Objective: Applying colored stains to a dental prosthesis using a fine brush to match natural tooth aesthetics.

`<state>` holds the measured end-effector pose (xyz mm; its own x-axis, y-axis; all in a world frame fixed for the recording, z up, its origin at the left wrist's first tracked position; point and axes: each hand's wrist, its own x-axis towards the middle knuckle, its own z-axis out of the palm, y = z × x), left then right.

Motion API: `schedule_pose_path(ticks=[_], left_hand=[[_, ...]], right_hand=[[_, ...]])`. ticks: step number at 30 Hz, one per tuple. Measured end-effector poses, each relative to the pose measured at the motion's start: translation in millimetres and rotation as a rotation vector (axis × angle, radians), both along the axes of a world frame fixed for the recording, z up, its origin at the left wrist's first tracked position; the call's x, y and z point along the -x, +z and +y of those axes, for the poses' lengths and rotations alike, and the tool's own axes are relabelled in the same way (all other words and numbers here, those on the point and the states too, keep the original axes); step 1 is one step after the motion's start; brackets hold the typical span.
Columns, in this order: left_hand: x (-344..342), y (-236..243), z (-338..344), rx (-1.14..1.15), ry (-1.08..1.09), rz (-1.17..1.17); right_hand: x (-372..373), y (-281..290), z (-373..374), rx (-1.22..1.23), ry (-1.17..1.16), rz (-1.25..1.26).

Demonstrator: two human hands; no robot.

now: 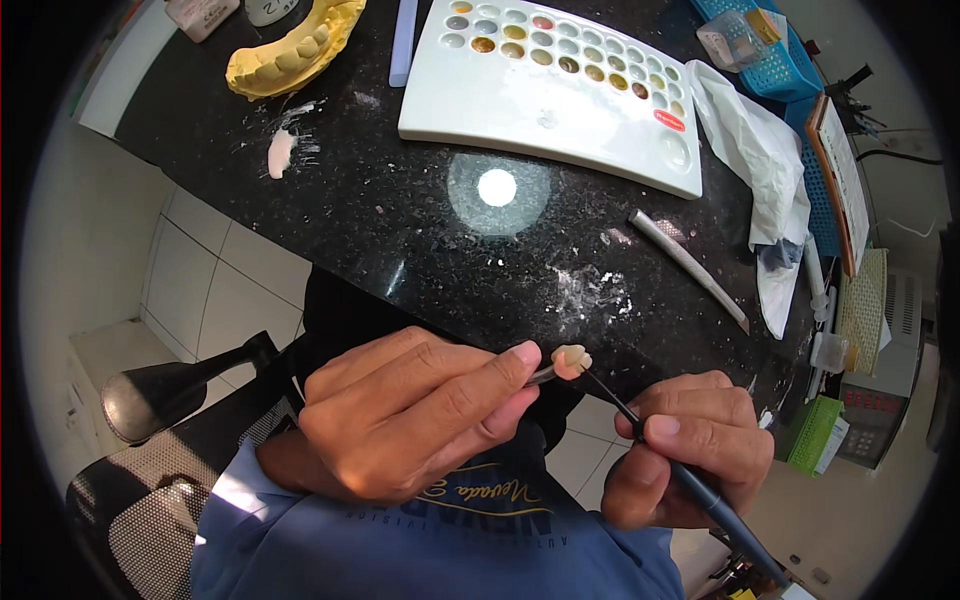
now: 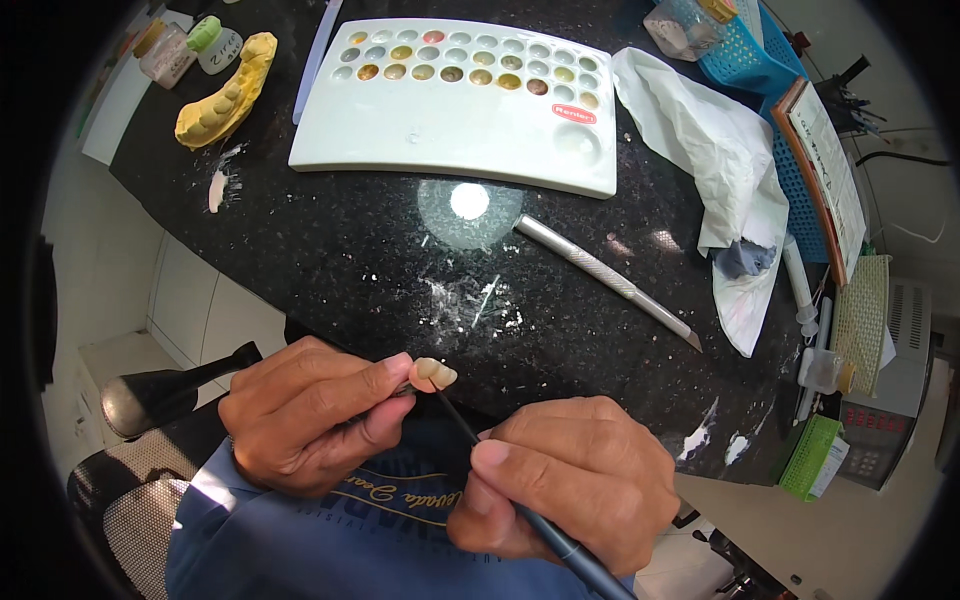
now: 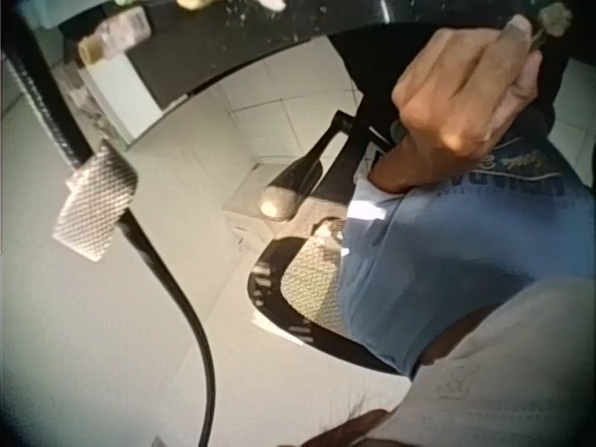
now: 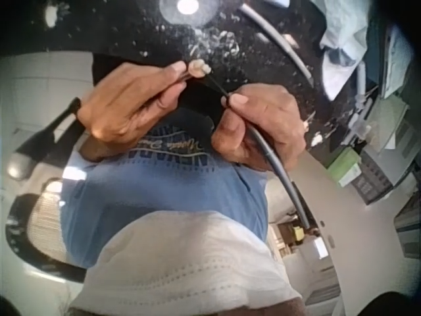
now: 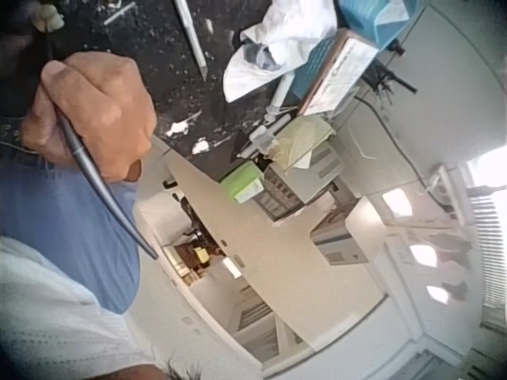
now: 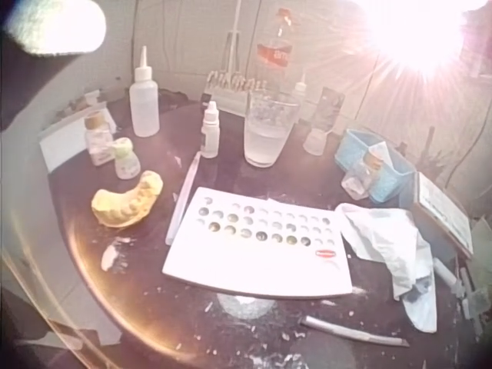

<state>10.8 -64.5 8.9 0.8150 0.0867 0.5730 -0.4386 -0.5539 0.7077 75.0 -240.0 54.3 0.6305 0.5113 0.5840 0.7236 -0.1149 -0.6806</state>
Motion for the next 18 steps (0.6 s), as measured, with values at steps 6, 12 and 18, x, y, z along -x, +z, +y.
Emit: schedule_pose_path(ticks=[6, 12, 18], left_hand=[[1.6, -0.4, 1.1, -0.033, -0.005, -0.010], [2.8, 0.5, 1.0, -0.038, -0.017, 0.006], [4.2, -0.3, 1.5, -0.046, -0.013, 0.009]], right_hand=[[-1.0, 3.9, -2.3, 0.170, 0.096, -0.027], [0.4, 4.0, -2.3, 0.174, 0.088, -0.021], [3.5, 4.8, -0.8, 0.207, 0.064, -0.032]])
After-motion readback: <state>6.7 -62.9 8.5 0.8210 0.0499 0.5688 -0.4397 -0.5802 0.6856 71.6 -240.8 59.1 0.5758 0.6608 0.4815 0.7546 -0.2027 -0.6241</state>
